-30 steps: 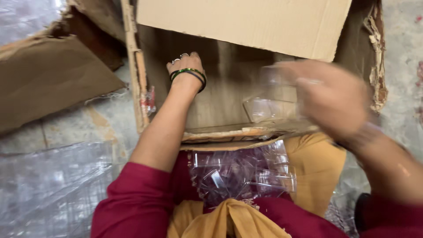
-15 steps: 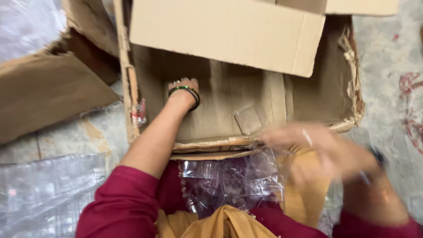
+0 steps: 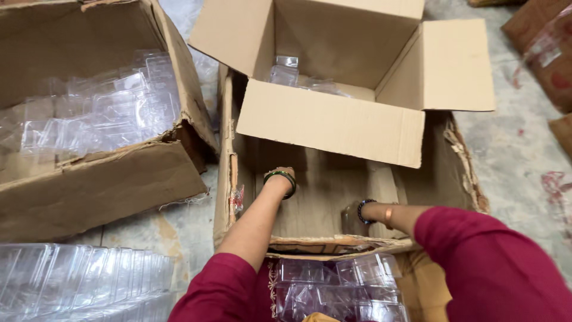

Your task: The person sits on the floor, takes clear plastic boxes out of cardboard boxes, fits lids onto the bases by hand, and stacks the assembled boxes in piles on the floor beside them.

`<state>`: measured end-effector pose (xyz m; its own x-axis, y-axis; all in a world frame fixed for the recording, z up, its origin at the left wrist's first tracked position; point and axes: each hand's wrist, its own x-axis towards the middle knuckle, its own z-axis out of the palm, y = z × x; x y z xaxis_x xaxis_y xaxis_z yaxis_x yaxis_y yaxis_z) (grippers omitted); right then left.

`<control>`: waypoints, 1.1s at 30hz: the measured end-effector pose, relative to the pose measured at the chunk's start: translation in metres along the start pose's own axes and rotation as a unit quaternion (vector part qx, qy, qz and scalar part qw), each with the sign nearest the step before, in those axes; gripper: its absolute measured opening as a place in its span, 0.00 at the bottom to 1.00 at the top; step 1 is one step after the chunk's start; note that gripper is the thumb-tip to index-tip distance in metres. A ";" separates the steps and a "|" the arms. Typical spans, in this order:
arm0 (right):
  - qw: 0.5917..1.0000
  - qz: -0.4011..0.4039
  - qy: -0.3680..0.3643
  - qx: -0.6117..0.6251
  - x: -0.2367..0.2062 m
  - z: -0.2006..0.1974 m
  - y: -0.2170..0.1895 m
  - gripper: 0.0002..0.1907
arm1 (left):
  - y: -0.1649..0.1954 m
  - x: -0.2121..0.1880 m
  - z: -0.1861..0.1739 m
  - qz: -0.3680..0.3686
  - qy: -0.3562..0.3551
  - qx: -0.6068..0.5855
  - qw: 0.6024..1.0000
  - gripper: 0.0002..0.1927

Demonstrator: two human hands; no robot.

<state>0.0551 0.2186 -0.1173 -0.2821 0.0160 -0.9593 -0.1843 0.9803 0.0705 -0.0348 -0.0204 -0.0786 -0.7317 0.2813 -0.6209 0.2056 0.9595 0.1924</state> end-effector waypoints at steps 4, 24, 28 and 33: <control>1.000 0.010 -0.007 0.002 -0.003 -0.002 -0.008 0.13 | 0.004 -0.013 -0.002 0.029 -0.036 0.026 0.999 0.19; 0.754 -0.468 0.406 0.220 -0.317 0.168 -0.072 0.15 | -0.001 -0.086 -0.016 0.182 0.178 -0.127 0.959 0.29; 0.675 -0.472 0.527 0.211 -0.298 0.169 -0.049 0.27 | -0.009 -0.138 -0.016 0.228 0.278 -0.201 0.911 0.29; 0.658 -0.230 0.649 0.305 -0.237 0.070 0.010 0.20 | -0.044 -0.199 0.018 0.045 0.540 -0.147 0.828 0.35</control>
<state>0.1858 0.2380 0.0918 -0.9678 -0.1038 0.2295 -0.2315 0.7254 -0.6482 0.1135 -0.1182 0.0226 -0.9091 0.0240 0.4159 0.2404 0.8455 0.4768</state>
